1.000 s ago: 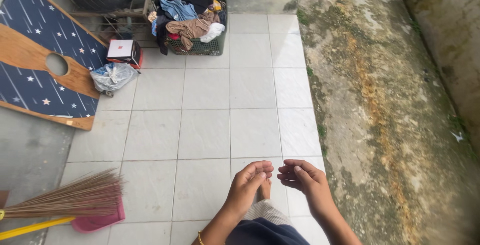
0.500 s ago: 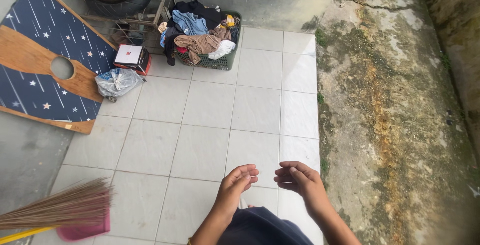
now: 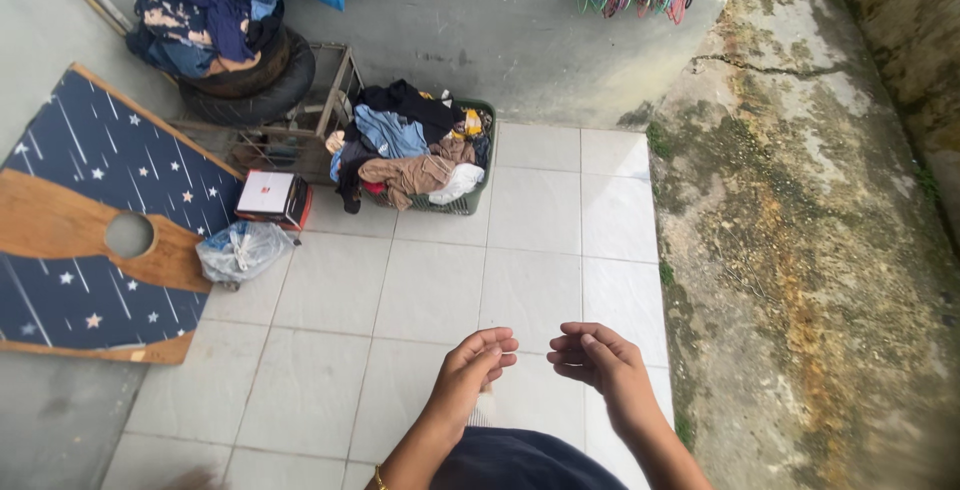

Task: The person picks up clothes from a laundry basket and places them onto plastic hangers. They then hang the hangers on a clothesline. The person repeats this process with multiple items of clothing.

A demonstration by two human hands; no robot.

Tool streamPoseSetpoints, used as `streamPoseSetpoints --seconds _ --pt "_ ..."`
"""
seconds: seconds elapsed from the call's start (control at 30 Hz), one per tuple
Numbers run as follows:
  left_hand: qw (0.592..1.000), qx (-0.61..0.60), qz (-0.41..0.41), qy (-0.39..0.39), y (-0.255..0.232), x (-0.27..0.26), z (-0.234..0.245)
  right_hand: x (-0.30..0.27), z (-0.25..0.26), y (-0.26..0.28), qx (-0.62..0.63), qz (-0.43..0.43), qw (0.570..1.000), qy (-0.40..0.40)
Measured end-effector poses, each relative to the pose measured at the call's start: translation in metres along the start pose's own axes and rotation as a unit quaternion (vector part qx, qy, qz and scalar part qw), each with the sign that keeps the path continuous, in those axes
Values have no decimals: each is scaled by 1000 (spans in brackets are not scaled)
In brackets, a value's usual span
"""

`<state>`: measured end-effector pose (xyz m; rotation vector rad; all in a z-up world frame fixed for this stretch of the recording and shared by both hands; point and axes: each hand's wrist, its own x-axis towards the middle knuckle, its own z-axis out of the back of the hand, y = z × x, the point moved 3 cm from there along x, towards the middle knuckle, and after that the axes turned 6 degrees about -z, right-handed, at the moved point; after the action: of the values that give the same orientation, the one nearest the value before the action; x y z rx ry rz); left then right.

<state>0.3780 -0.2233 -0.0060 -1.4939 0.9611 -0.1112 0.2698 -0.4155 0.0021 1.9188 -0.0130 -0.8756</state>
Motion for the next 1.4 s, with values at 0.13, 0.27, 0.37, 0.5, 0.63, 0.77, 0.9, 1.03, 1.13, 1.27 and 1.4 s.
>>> streamPoseSetpoints --seconds 0.13,0.27,0.37,0.5,0.63,0.77,0.9,1.03,1.13,1.27,1.4 --pt "998 37 -28 33 -65 73 16 62 -24 49 -5 16 1000 -5" --pt "997 39 -45 48 -105 138 20 111 -29 80 20 21 999 -17" --pt "997 19 -42 69 -127 189 11 151 -21 103 41 27 998 -26" --pt "994 -25 -37 105 -146 259 -8 206 1 133 63 46 996 -42" --pt "987 -44 -63 137 -176 336 -27 269 27 180 88 57 993 -55" --pt "995 -20 -54 77 -220 421 -33 343 49 246 83 54 994 -43" --pt "996 -37 -64 52 -260 501 -35 417 69 310 47 59 997 -28" --pt "995 -56 -68 45 -296 577 -37 487 79 373 35 94 995 -11" --pt "992 -78 -94 9 -329 635 -24 533 88 414 88 123 988 -8" --pt "989 -86 -124 -6 -368 721 -6 603 97 457 113 137 984 -30" --pt "992 -89 -82 16 -380 823 -8 677 104 482 129 115 983 -59"
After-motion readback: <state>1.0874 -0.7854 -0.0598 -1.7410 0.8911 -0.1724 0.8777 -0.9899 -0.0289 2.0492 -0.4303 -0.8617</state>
